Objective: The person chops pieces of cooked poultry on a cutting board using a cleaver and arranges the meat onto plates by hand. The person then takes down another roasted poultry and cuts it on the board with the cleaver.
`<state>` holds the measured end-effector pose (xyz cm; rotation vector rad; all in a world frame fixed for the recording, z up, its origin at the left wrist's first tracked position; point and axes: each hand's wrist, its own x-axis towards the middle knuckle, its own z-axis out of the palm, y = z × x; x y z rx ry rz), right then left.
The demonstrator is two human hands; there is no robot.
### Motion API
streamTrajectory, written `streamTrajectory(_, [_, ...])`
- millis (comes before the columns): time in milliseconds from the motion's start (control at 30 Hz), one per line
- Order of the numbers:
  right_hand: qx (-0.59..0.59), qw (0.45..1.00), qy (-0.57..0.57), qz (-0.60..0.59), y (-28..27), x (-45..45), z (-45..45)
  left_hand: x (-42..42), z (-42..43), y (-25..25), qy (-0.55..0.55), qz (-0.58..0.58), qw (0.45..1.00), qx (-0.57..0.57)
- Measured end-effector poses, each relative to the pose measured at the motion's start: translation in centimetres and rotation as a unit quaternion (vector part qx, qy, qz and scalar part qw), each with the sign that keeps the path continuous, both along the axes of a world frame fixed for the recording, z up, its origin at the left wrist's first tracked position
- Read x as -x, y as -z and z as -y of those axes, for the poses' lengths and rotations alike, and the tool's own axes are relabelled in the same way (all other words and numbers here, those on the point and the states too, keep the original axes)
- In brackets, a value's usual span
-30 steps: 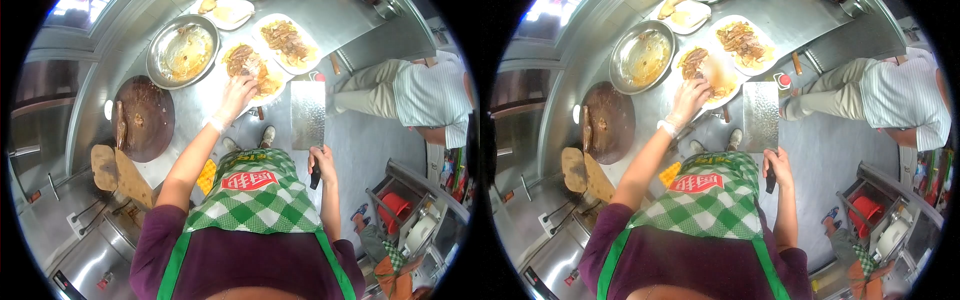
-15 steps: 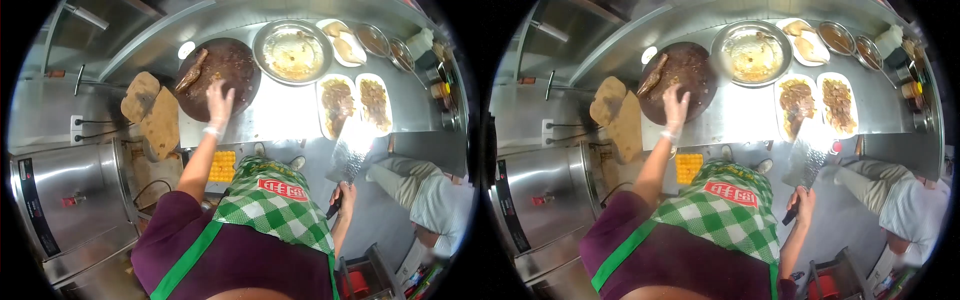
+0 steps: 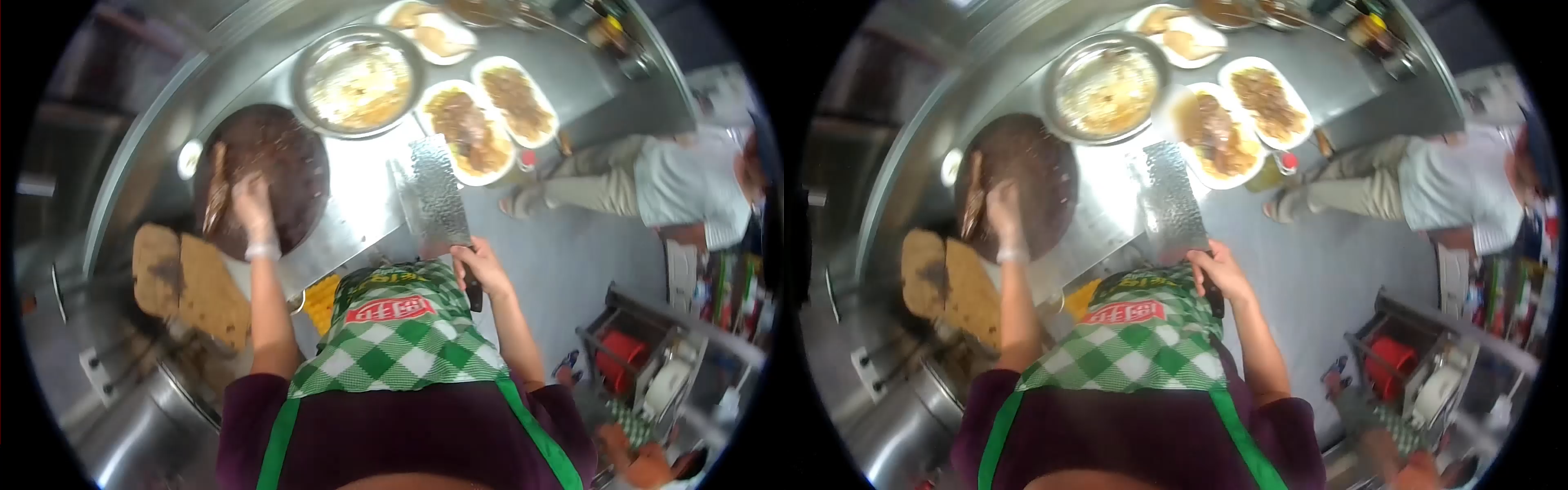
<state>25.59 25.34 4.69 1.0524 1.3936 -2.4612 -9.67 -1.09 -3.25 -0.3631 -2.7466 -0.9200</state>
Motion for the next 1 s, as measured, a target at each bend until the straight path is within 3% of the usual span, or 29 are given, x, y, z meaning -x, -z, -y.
streamTrajectory(33, [0.013,1.0,0.025,0.003,-0.1,-1.0,0.1,0.5,0.7,1.2,0.013,-0.017,0.999,-0.041])
streamTrajectory(167, [-0.022,0.991,0.13,0.001,0.7,-5.3,0.5,3.2,1.0,1.8,0.011,-0.004,0.997,0.079])
streamTrajectory(267, [-0.012,0.983,0.181,-0.004,0.9,-9.0,-3.3,3.8,-0.3,0.3,-0.045,0.109,0.99,0.078])
streamTrajectory(300, [-0.012,0.981,0.195,-0.011,1.1,-10.3,-4.2,4.9,1.3,2.0,-0.033,0.124,0.992,0.0])
streamTrajectory(367, [-0.014,0.975,0.221,0.0,1.0,-12.4,-6.0,5.8,2.4,2.3,-0.031,0.283,0.931,-0.228])
streamTrajectory(433, [-0.021,0.974,0.223,-0.002,1.8,-14.7,-9.7,2.9,0.4,-0.2,-0.072,0.337,0.879,-0.33])
streamTrajectory(467, [-0.03,0.973,0.227,0.015,1.7,-15.7,-11.1,2.4,-0.6,-1.1,-0.068,0.332,0.88,-0.333])
streamTrajectory(567, [-0.034,0.966,0.255,0.016,2.5,-18.5,-14.9,-2.7,-11.3,-7.5,-0.047,0.339,0.875,-0.343])
streamTrajectory(633, [-0.042,0.966,0.253,0.026,2.7,-19.7,-17.3,-6.6,-19.7,-9.6,0.033,0.35,0.886,-0.304])
streamTrajectory(667, [-0.048,0.966,0.251,0.027,2.8,-20.1,-18.5,-11.7,-25.5,-13.4,0.045,0.34,0.879,-0.332])
streamTrajectory(733, [-0.059,0.966,0.251,0.034,2.8,-20.4,-20.3,-9.0,-29.9,-6.2,0.19,0.423,0.832,-0.303])
streamTrajectory(767, [-0.064,0.964,0.254,0.037,2.7,-20.3,-21.2,-10.5,-34.0,-5.5,0.178,0.454,0.821,-0.298])
streamTrajectory(800, [-0.067,0.962,0.26,0.042,2.7,-20.3,-21.6,-11.4,-37.5,-4.1,0.191,0.518,0.766,-0.33])
streamTrajectory(867, [-0.062,0.964,0.257,0.035,3.1,-20.7,-22.3,-14.3,-42.0,-3.7,0.184,0.544,0.738,-0.354])
streamTrajectory(1000, [-0.036,0.959,0.28,0.025,3.0,-20.8,-22.6,-16.8,-47.7,-1.8,0.084,0.476,0.803,-0.35])
